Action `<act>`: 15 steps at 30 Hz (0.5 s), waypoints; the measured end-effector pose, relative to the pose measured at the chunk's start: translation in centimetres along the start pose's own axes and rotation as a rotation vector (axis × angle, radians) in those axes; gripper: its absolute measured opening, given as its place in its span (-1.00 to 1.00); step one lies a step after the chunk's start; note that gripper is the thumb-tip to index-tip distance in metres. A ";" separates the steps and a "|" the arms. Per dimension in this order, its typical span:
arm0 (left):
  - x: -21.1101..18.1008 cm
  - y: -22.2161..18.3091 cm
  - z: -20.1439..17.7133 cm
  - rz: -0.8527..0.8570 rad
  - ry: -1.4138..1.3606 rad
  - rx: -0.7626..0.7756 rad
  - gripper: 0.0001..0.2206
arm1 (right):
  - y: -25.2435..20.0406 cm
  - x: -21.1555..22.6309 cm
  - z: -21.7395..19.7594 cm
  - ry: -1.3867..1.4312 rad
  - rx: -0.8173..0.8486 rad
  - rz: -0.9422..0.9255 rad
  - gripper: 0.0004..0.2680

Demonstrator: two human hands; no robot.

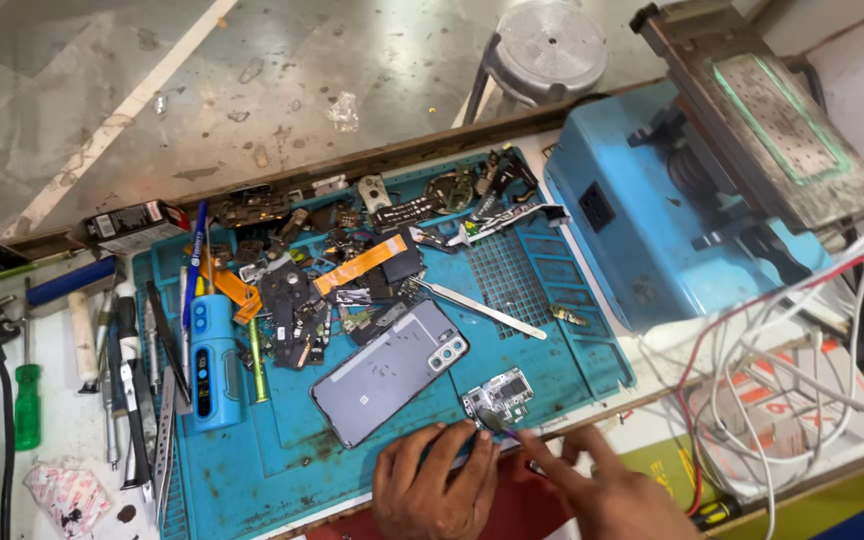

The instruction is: The person uses a small brush to clean the surface of a mobile phone motherboard, then uses a thin tool to apply material to and scrape the board, while multiple phone components and tools are scattered on a blue repair mat.

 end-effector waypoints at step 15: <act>-0.2 0.1 -0.2 0.020 -0.016 0.020 -0.85 | 0.3 -0.3 -2.3 -0.015 -0.074 0.006 -0.42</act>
Point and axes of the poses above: each hand's wrist, its own y-axis towards the middle knuckle, its own z-axis out of the palm, x = y × z, the point moved 8 cm from there along y, towards the middle knuckle, and after that the axes turned 12 degrees about -z, right-handed, at the moved point
